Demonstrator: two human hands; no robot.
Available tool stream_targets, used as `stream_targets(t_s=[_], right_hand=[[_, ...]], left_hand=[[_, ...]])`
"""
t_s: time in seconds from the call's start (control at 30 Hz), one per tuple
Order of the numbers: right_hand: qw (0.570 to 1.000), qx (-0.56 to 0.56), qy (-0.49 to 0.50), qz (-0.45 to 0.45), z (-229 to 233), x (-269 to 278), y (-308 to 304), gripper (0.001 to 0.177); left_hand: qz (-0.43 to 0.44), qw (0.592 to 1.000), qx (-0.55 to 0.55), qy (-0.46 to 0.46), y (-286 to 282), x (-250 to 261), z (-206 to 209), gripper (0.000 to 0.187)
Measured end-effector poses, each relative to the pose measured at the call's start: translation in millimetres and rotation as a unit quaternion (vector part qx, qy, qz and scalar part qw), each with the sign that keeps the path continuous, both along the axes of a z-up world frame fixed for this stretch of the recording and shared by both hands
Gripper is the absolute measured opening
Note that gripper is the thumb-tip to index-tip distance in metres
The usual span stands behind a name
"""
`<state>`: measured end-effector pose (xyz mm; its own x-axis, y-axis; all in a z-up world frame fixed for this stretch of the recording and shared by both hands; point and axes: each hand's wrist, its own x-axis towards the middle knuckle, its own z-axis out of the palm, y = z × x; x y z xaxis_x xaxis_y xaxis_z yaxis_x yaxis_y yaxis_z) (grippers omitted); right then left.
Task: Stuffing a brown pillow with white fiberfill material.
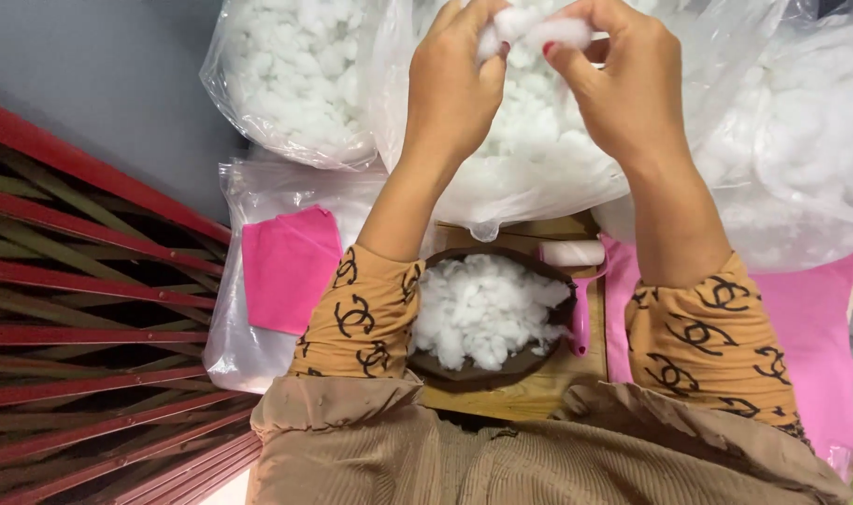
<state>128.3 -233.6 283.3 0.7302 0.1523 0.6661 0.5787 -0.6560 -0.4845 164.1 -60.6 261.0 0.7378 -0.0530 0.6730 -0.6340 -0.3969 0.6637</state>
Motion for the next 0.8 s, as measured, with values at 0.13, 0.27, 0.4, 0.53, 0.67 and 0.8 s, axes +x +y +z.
stream_targets(t_s=[0.13,0.27,0.4,0.53,0.67,0.8], right_hand=[[0.988,0.111,0.088,0.052,14,-52,2,0.017],[0.957,0.207,0.202,0.015,-10,-114,14,0.028],[0.907,0.291,0.301,-0.042,-61,-155,27,0.037],[0.863,0.32,0.387,-0.058,-118,-177,31,0.049],[0.838,0.289,0.461,0.029,-152,-179,36,0.063],[0.851,0.254,0.459,-0.011,-193,-175,29,0.023]], left_hand=[[-0.066,0.997,-0.028,0.02,15,-44,6,0.032],[-0.166,0.96,-0.104,0.201,32,-107,-18,0.032],[-0.231,0.876,-0.198,0.375,43,-161,-67,0.024],[-0.223,0.826,-0.222,0.467,55,-172,-141,0.028],[-0.234,0.807,-0.136,0.524,54,-180,-166,0.026],[-0.218,0.825,-0.035,0.52,52,-171,-141,0.023]])
